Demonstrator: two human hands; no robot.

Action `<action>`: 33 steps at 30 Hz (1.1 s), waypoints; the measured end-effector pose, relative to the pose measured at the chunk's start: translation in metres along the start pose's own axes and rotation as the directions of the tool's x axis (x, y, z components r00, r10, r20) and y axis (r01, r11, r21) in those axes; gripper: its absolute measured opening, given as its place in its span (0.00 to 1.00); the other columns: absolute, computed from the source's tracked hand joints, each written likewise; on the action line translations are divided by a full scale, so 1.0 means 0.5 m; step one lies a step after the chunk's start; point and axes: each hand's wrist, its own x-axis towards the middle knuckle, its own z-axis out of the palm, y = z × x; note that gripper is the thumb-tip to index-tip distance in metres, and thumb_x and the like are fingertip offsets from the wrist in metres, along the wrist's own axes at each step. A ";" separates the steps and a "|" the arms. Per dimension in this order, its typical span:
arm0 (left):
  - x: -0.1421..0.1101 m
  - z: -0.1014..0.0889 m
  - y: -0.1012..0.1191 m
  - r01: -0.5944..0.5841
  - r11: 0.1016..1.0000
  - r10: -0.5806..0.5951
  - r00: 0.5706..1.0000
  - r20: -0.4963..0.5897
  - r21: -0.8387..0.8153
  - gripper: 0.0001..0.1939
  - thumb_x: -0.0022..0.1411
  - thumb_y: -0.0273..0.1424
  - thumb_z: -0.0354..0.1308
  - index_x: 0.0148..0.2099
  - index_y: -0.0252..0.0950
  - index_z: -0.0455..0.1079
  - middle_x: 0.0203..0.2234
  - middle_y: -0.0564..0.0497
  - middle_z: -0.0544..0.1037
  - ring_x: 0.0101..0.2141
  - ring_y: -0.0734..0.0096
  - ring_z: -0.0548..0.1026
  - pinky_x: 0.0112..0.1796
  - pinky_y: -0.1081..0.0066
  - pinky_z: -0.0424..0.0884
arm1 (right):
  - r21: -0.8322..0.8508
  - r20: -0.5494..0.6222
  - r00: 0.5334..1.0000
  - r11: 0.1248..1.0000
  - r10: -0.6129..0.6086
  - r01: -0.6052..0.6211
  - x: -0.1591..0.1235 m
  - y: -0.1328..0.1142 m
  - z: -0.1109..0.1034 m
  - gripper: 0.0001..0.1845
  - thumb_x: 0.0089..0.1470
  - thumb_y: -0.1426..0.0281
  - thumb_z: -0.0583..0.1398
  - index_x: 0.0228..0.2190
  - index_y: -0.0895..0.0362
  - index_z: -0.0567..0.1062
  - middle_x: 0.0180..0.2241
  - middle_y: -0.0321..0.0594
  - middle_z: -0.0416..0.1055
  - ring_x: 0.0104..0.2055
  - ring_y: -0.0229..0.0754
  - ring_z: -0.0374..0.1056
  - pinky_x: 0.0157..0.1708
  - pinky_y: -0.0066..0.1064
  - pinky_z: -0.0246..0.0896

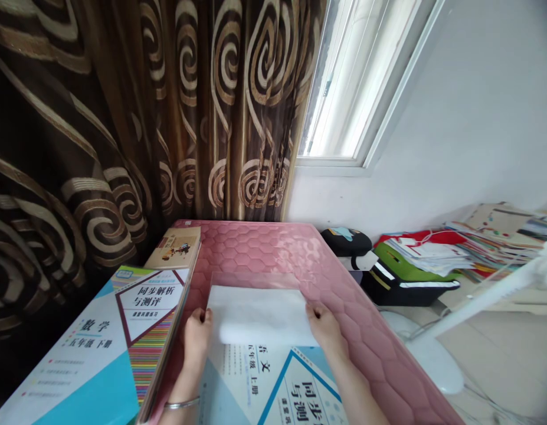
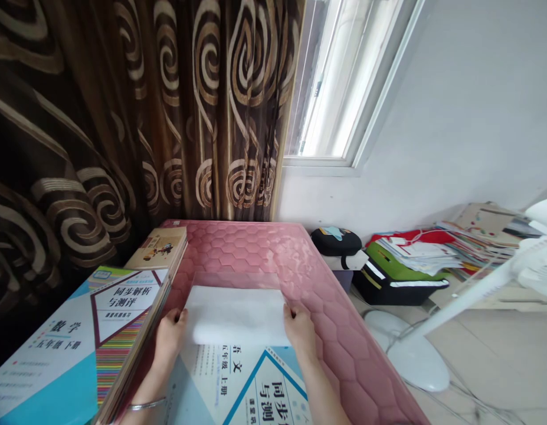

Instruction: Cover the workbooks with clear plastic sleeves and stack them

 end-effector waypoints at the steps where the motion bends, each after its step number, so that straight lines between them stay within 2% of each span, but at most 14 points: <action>1: -0.001 0.000 0.001 0.000 1.000 0.000 1.000 -0.002 0.001 0.15 0.55 0.34 0.50 0.19 0.41 0.55 0.11 0.56 0.64 0.17 0.73 0.62 0.23 0.72 0.55 | 0.026 0.002 1.000 1.000 -0.006 0.006 0.003 0.003 -0.001 0.22 0.56 0.58 0.48 0.34 0.57 0.77 0.36 0.49 0.78 0.42 0.51 0.73 0.35 0.32 0.62; 5: -0.002 0.000 0.005 -0.010 1.000 0.011 1.000 -0.012 0.019 0.15 0.56 0.36 0.51 0.19 0.41 0.56 0.13 0.55 0.66 0.18 0.71 0.63 0.24 0.71 0.56 | 0.086 0.012 1.000 0.996 -0.002 0.001 0.007 0.007 -0.006 0.21 0.54 0.60 0.51 0.38 0.58 0.78 0.37 0.47 0.78 0.42 0.49 0.73 0.35 0.30 0.63; 9: -0.001 0.002 0.005 -0.017 1.000 0.017 1.000 -0.023 0.017 0.15 0.56 0.37 0.51 0.19 0.41 0.56 0.13 0.54 0.66 0.18 0.71 0.64 0.24 0.71 0.57 | 0.017 0.043 0.999 0.999 0.030 -0.031 0.000 -0.010 -0.008 0.21 0.56 0.60 0.50 0.34 0.58 0.78 0.34 0.48 0.78 0.39 0.50 0.73 0.34 0.32 0.62; 12: -0.001 0.002 0.005 -0.008 1.000 0.008 1.000 -0.018 0.003 0.14 0.56 0.37 0.50 0.20 0.41 0.56 0.12 0.55 0.65 0.17 0.71 0.64 0.23 0.71 0.57 | -0.024 0.020 0.999 0.999 0.033 -0.032 -0.005 -0.018 -0.007 0.23 0.57 0.58 0.48 0.33 0.58 0.78 0.32 0.49 0.77 0.39 0.52 0.73 0.34 0.34 0.62; 17: -0.002 0.006 0.006 -0.007 0.998 0.008 1.000 -0.014 0.067 0.14 0.58 0.34 0.50 0.21 0.41 0.56 0.14 0.54 0.67 0.18 0.72 0.63 0.24 0.72 0.57 | 0.141 -0.021 1.000 0.990 -0.007 0.010 -0.001 0.003 -0.005 0.22 0.56 0.59 0.49 0.39 0.56 0.77 0.37 0.45 0.78 0.42 0.50 0.73 0.36 0.32 0.63; 19: -0.002 0.008 0.006 0.003 0.996 -0.001 1.000 -0.020 0.093 0.14 0.59 0.33 0.50 0.22 0.41 0.56 0.15 0.53 0.68 0.19 0.71 0.64 0.25 0.72 0.56 | 0.171 -0.024 0.999 0.985 -0.021 0.025 0.001 0.011 -0.003 0.21 0.55 0.59 0.50 0.37 0.56 0.78 0.36 0.45 0.78 0.41 0.49 0.73 0.35 0.31 0.63; 23: -0.002 0.008 0.003 0.023 0.995 -0.021 1.000 -0.019 0.097 0.13 0.60 0.34 0.50 0.23 0.41 0.57 0.17 0.52 0.70 0.20 0.70 0.66 0.25 0.72 0.57 | 0.041 -0.019 1.000 0.999 0.007 -0.006 0.001 0.005 0.002 0.20 0.56 0.58 0.50 0.29 0.56 0.77 0.30 0.46 0.77 0.36 0.50 0.73 0.32 0.32 0.61; 26: -0.002 0.006 0.003 0.033 0.995 -0.033 0.999 -0.005 0.095 0.13 0.61 0.33 0.50 0.24 0.40 0.59 0.16 0.53 0.69 0.21 0.70 0.67 0.26 0.73 0.58 | -0.001 -0.028 1.000 1.000 0.011 -0.012 0.000 -0.003 0.005 0.20 0.56 0.58 0.50 0.28 0.55 0.76 0.30 0.47 0.77 0.36 0.50 0.73 0.33 0.33 0.60; 29: -0.003 0.006 0.006 0.033 0.993 -0.033 0.999 0.001 0.111 0.13 0.61 0.31 0.49 0.23 0.40 0.58 0.15 0.54 0.68 0.20 0.71 0.65 0.25 0.73 0.57 | 0.062 -0.039 0.999 0.998 0.007 -0.004 0.002 0.006 0.005 0.21 0.55 0.57 0.49 0.31 0.56 0.77 0.33 0.48 0.77 0.38 0.51 0.73 0.34 0.34 0.61; 33: -0.002 0.011 0.007 0.038 0.992 -0.038 0.999 -0.002 0.121 0.14 0.61 0.30 0.50 0.22 0.39 0.58 0.16 0.53 0.69 0.20 0.72 0.65 0.26 0.73 0.56 | 0.205 -0.025 0.999 0.978 -0.032 0.037 0.004 0.030 0.001 0.23 0.54 0.54 0.49 0.36 0.54 0.76 0.34 0.44 0.78 0.38 0.50 0.73 0.33 0.32 0.62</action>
